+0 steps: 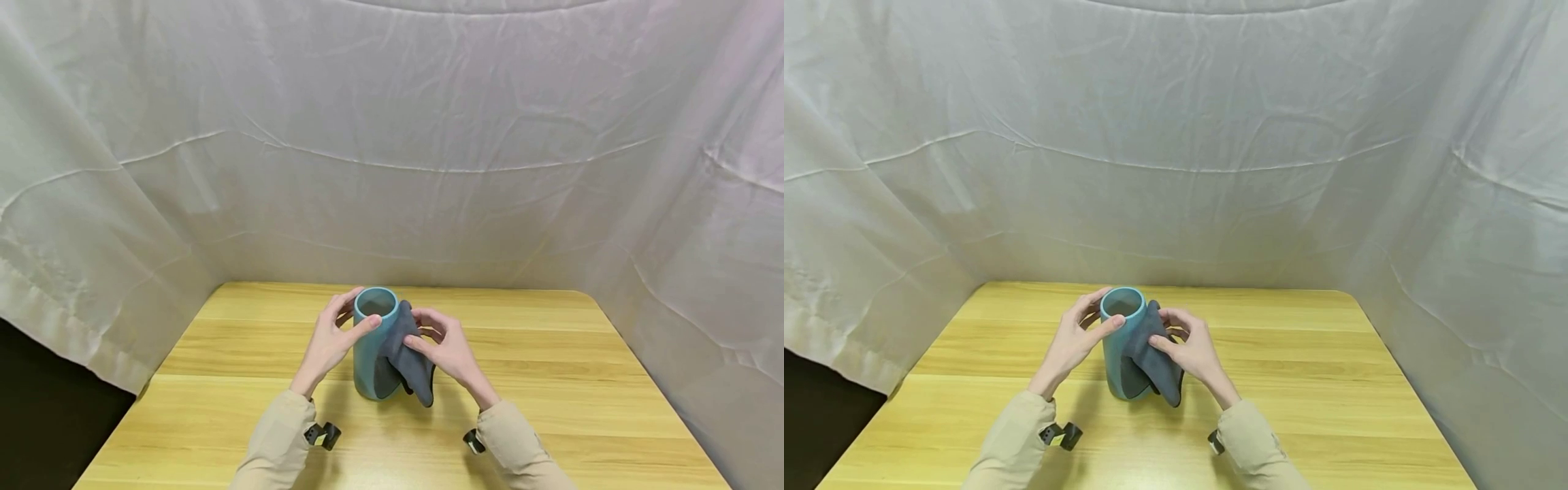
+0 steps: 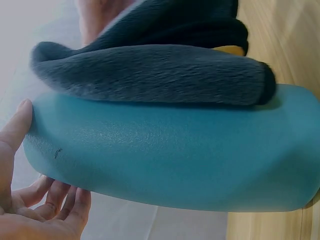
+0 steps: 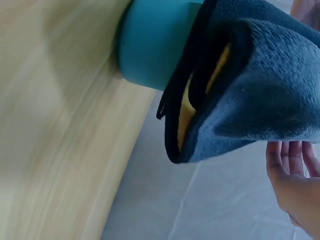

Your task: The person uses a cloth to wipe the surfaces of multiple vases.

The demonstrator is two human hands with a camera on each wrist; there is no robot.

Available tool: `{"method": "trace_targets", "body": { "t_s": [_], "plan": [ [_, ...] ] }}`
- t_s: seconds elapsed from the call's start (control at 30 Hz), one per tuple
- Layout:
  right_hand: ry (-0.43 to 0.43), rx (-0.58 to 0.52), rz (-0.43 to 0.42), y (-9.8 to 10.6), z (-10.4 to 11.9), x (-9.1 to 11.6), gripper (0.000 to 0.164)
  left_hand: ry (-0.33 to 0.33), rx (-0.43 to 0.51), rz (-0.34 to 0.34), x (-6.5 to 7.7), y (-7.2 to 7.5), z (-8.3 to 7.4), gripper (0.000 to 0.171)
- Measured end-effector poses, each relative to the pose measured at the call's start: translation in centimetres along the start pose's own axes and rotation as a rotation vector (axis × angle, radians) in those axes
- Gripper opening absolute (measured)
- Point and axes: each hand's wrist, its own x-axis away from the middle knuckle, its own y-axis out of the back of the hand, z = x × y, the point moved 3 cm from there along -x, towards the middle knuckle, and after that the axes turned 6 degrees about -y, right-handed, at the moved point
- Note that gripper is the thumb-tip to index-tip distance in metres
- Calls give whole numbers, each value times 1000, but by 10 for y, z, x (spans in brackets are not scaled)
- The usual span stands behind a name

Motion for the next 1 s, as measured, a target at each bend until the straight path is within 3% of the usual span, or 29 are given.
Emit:
{"method": "trace_targets", "body": {
  "t_s": [0.27, 0.47, 1.0],
  "plan": [
    [-105, 79, 52, 0, -19, 4, 42, 12, -7, 5, 1, 0, 0, 60],
    [-137, 153, 89, -1, -25, 8, 41, 10, -7, 2, 1, 0, 0, 60],
    [-135, 105, 48, -2, -30, 9, 40, 8, -9, 5, 1, 0, 0, 59]
  ]
}}
